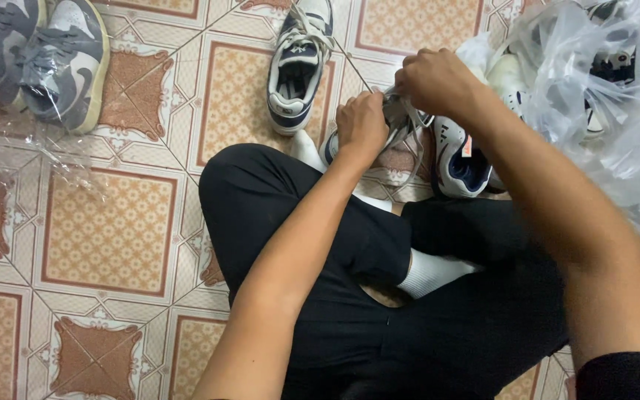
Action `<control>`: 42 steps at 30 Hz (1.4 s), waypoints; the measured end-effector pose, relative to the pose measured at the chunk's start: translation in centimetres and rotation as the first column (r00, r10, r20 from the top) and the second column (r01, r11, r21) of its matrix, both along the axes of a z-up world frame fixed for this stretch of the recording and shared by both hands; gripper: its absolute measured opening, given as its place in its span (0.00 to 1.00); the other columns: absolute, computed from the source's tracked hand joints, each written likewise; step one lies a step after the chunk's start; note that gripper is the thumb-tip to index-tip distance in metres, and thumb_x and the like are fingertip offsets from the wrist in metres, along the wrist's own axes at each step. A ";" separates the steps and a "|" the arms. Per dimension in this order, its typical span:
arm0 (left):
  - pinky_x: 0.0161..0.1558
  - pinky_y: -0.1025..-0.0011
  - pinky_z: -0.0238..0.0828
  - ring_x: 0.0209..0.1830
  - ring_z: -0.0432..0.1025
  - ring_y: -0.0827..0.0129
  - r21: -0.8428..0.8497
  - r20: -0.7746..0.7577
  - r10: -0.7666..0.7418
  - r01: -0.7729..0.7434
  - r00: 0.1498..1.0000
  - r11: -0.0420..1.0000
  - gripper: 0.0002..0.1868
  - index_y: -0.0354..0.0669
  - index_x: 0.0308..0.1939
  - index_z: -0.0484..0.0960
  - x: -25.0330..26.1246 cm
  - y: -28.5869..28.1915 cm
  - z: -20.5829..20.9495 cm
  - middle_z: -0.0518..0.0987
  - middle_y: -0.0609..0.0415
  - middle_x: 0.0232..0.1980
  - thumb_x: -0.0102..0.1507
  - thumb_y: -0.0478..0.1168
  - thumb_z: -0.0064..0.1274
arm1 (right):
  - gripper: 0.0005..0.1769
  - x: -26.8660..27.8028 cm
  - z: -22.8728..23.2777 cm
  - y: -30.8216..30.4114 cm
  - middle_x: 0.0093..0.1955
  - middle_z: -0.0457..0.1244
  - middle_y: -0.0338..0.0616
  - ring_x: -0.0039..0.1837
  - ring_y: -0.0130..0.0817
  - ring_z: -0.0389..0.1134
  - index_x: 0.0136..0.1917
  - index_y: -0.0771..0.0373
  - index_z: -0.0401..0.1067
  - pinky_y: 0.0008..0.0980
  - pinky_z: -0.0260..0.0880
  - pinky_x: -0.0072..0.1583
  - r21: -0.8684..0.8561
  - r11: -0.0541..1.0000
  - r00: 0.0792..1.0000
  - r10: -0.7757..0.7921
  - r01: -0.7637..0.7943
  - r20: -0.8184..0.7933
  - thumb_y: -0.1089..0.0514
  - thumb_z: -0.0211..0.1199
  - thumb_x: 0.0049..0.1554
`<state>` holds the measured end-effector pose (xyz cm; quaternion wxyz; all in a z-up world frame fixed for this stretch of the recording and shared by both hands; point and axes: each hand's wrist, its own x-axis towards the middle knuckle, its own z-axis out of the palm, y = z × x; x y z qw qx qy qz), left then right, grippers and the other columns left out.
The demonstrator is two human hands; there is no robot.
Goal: Unboxing and lacing multiple pairs of sneakers while sitting on the floor
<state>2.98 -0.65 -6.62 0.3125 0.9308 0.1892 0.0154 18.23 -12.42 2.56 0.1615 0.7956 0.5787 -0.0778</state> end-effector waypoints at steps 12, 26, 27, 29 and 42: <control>0.57 0.35 0.78 0.55 0.85 0.33 0.034 0.044 -0.011 0.010 0.999 0.999 0.17 0.38 0.58 0.91 0.2 -0.2 -0.9 0.92 0.40 0.54 0.77 0.28 0.45 | 0.26 5.0 -1.5 1.8 0.52 0.78 0.57 0.43 0.43 0.79 0.52 0.68 0.83 0.38 0.79 0.37 0.422 0.831 0.931 -0.302 0.362 -0.202 0.89 0.51 0.60; 0.60 0.36 0.78 0.56 0.86 0.35 0.027 0.020 0.020 -0.020 1.000 0.999 0.19 0.45 0.55 0.94 0.4 -0.4 -1.0 0.94 0.44 0.52 0.70 0.26 0.49 | 0.23 1.2 -0.4 0.8 0.81 0.70 0.59 0.88 0.70 0.58 0.81 0.57 0.86 0.80 0.59 0.83 0.424 0.844 0.944 -0.297 0.329 -0.141 0.58 0.71 0.75; 0.60 0.36 0.78 0.56 0.86 0.35 0.027 0.018 0.022 -0.022 1.000 0.999 0.19 0.45 0.55 0.94 0.6 -0.6 -1.1 0.94 0.44 0.52 0.70 0.26 0.49 | 0.23 1.4 -1.0 0.4 0.81 0.70 0.59 0.88 0.70 0.58 0.81 0.57 0.86 0.80 0.59 0.83 0.423 0.844 0.945 -0.295 0.328 -0.143 0.58 0.71 0.75; 0.54 0.40 0.85 0.53 0.89 0.42 0.161 0.043 0.017 -0.024 0.999 0.987 0.14 0.49 0.50 0.93 0.6 -0.6 -1.4 0.94 0.48 0.49 0.73 0.31 0.51 | 0.35 1.6 -2.4 0.3 0.90 0.68 0.49 0.87 0.62 0.63 0.84 0.37 0.85 0.72 0.76 0.72 0.097 0.995 0.996 -0.030 0.039 -0.088 0.50 0.69 0.65; 0.62 0.39 0.78 0.59 0.86 0.39 0.011 -0.036 -0.004 0.004 0.999 1.000 0.17 0.42 0.58 0.92 0.0 -0.4 1.0 0.92 0.43 0.57 0.74 0.26 0.50 | 0.11 2.4 0.6 1.0 0.73 0.74 0.36 0.68 0.43 0.74 0.58 0.44 0.92 0.45 0.80 0.63 -0.084 0.977 0.980 0.199 -0.197 0.022 0.47 0.69 0.76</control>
